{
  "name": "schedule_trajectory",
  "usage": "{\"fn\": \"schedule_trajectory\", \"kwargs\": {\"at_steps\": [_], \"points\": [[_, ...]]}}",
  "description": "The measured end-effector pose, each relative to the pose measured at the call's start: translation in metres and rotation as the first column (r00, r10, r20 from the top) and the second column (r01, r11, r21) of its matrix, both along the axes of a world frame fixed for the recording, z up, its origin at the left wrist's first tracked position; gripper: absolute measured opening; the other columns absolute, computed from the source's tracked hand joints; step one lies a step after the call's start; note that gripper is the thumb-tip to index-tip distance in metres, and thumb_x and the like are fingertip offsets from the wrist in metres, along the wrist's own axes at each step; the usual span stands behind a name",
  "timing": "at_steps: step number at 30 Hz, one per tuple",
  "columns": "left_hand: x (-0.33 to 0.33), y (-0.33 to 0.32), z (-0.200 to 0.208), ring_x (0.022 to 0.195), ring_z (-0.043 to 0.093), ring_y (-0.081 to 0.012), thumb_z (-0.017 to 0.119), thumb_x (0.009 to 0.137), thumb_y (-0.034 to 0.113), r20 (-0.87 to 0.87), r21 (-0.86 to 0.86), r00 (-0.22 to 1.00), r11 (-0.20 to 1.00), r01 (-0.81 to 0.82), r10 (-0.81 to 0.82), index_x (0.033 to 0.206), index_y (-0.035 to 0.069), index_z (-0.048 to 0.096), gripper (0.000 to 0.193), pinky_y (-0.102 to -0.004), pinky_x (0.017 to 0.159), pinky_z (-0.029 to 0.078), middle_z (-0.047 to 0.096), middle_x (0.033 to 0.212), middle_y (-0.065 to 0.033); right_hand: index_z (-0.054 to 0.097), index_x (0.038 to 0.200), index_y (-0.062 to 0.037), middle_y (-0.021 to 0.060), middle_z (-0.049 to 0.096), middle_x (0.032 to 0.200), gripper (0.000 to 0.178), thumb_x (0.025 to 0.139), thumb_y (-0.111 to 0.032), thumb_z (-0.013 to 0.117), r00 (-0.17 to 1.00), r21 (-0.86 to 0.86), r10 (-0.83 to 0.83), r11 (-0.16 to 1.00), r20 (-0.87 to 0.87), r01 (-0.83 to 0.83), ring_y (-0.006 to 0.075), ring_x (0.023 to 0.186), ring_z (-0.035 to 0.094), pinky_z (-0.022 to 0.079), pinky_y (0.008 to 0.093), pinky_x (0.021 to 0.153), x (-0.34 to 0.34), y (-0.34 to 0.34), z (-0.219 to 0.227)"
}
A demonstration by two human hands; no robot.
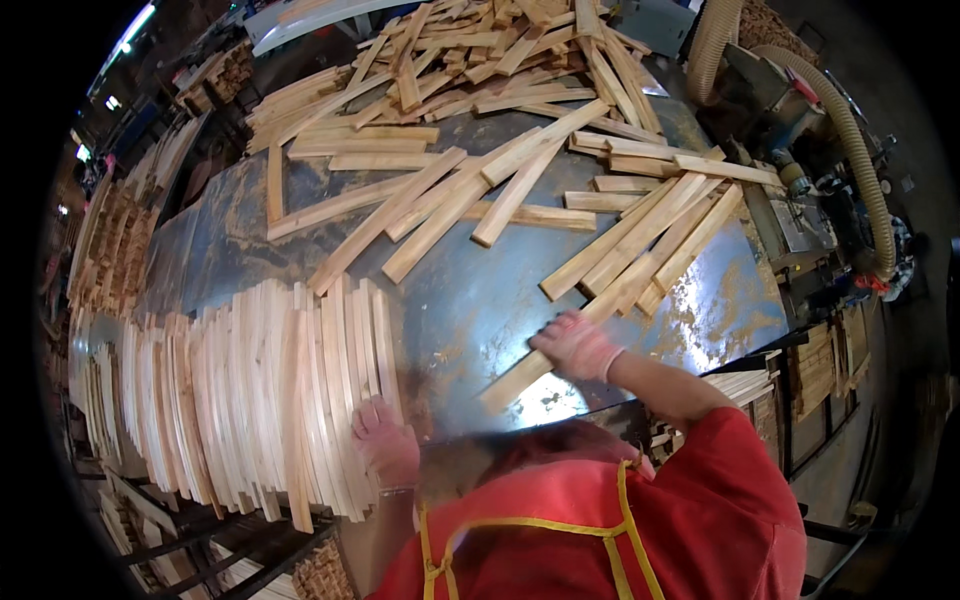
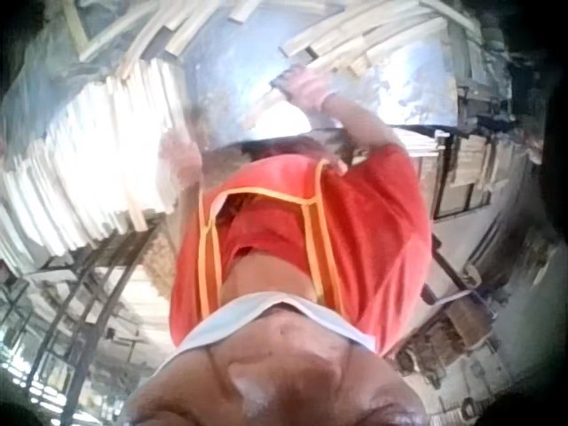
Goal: The person picks up individual wooden planks from a scattered pile on a metal table and arranges them into a neat, vertical stack. The person handles the planks one by one, aligning them carefully to form a growing pile of organized lumber.
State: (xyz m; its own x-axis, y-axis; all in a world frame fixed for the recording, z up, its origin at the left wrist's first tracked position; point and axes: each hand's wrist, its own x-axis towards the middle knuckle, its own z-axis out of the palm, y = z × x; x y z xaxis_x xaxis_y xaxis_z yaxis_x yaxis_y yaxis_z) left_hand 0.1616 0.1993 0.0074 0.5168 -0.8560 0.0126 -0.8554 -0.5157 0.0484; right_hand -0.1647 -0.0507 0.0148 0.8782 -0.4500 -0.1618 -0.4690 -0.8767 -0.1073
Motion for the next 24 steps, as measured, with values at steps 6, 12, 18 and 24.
{"fn": "schedule_trajectory", "kwargs": {"at_steps": [6,12,18,24], "points": [[-0.054,-0.027,-0.003,0.150,0.039,-0.0411,0.083,0.083,0.043,-0.067,-0.214,0.942,0.927,0.308,-0.328,0.158,0.005,0.046,0.092,-0.0565,0.124,0.031,0.048,0.157,-0.0169,0.065,0.134,-0.0159,0.0093,0.071,0.113,0.052,0.084,-0.025,0.073,0.986,0.283,-0.152,0.951,0.071,0.127,0.0346,0.122,0.065,0.042,0.0519,0.115,0.040,-0.058,0.076],[-0.107,-0.104,-0.001,0.142,0.048,-0.0403,0.084,0.081,0.043,-0.248,0.006,0.855,0.881,0.472,-0.456,0.156,0.005,0.048,0.092,-0.0560,0.120,0.037,0.055,0.149,-0.0167,0.040,0.167,-0.0231,0.0128,0.042,0.169,0.085,0.088,-0.025,0.073,0.807,-0.233,-0.492,0.869,-0.326,0.436,0.0429,0.157,0.037,0.025,0.0531,0.128,-0.114,-0.210,0.039],[-0.096,-0.136,-0.006,0.120,0.064,-0.0371,0.077,0.088,0.034,-0.400,0.072,0.800,0.855,0.514,-0.447,0.146,0.006,0.056,0.068,-0.0520,0.107,0.048,0.068,0.127,-0.0145,0.052,0.158,-0.0205,0.0144,0.065,0.146,0.081,0.081,-0.030,0.078,0.855,-0.121,-0.347,0.937,-0.384,0.326,0.0358,0.141,0.056,0.037,0.0473,0.122,-0.093,-0.264,0.032],[-0.085,-0.073,0.039,0.100,0.071,-0.0233,0.069,0.101,0.023,-0.917,-0.006,0.398,1.000,0.012,-0.011,0.135,0.002,0.067,0.040,-0.0363,0.089,0.056,0.075,0.111,-0.0087,0.044,0.163,-0.0109,0.0228,0.069,0.140,0.095,0.082,-0.039,0.084,0.902,0.541,-0.420,0.739,-0.096,0.401,0.0386,0.127,0.067,0.053,0.0451,0.108,0.020,-0.221,0.085]]}}
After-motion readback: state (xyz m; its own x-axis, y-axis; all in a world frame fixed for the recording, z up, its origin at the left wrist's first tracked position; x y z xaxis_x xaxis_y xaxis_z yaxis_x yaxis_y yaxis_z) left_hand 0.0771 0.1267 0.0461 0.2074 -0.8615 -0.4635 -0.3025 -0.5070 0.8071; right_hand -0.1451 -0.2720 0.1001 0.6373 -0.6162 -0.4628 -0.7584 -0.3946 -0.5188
